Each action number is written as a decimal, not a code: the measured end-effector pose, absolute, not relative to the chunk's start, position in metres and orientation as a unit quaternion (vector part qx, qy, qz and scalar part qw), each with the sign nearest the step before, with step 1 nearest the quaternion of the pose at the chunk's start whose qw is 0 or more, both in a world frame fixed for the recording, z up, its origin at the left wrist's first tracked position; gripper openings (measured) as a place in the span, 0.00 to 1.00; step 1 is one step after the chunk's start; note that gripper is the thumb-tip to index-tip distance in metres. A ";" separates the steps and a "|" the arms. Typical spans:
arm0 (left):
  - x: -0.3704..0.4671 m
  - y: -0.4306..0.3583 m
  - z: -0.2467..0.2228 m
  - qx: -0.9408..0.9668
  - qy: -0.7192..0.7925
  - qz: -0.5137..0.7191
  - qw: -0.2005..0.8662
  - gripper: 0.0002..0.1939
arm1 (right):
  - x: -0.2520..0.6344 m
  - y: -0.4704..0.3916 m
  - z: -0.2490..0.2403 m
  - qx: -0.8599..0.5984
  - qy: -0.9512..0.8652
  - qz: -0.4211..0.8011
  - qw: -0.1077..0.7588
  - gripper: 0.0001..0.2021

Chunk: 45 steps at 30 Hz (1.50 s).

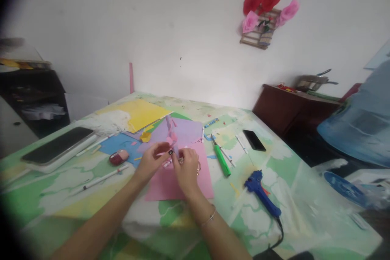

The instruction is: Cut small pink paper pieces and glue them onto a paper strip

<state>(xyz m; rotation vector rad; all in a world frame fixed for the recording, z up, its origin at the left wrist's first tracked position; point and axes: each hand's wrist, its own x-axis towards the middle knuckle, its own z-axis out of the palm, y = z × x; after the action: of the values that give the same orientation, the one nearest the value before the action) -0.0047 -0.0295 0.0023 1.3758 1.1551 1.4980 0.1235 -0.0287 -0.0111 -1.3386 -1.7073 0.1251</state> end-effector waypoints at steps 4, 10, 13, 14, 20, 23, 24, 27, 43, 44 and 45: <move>0.008 -0.049 0.009 0.512 0.418 0.614 0.432 0.09 | 0.115 -0.062 -0.013 -0.510 -0.675 0.067 0.529 0.09; 0.004 -0.068 0.007 0.505 0.414 0.603 0.458 0.08 | 0.127 -0.098 -0.002 -0.453 -0.646 0.141 0.598 0.09; 0.001 -0.078 0.007 0.489 0.406 0.591 0.497 0.10 | 0.134 -0.110 0.012 -0.421 -0.655 0.083 0.622 0.09; 0.001 -0.081 0.007 0.487 0.403 0.588 0.505 0.10 | 0.135 -0.113 0.017 -0.418 -0.660 0.051 0.622 0.09; -0.002 -0.094 0.007 0.483 0.390 0.579 0.528 0.10 | 0.132 -0.111 0.028 -0.405 -0.684 -0.046 0.605 0.09; -0.004 -0.098 0.006 0.474 0.392 0.580 0.534 0.10 | 0.129 -0.110 0.027 -0.403 -0.688 -0.061 0.600 0.08; -0.004 -0.098 0.006 0.473 0.392 0.579 0.536 0.10 | 0.128 -0.111 0.026 -0.401 -0.690 -0.066 0.599 0.08; -0.007 -0.101 0.005 0.478 0.384 0.572 0.544 0.09 | 0.124 -0.112 0.026 -0.398 -0.704 -0.069 0.584 0.07; -0.006 -0.099 0.002 0.464 0.376 0.577 0.558 0.11 | 0.125 -0.115 0.019 -0.424 -0.741 0.018 0.520 0.06; -0.006 -0.099 0.002 0.468 0.372 0.576 0.557 0.11 | 0.125 -0.116 0.019 -0.424 -0.742 0.017 0.518 0.06; -0.005 -0.099 0.001 0.472 0.370 0.577 0.555 0.11 | 0.126 -0.117 0.019 -0.424 -0.742 0.015 0.518 0.06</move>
<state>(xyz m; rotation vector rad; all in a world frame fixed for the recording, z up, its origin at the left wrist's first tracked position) -0.0054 -0.0988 0.0015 1.1146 0.8743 1.3620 0.1255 -0.1165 0.0190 -1.0176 -1.7814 0.0372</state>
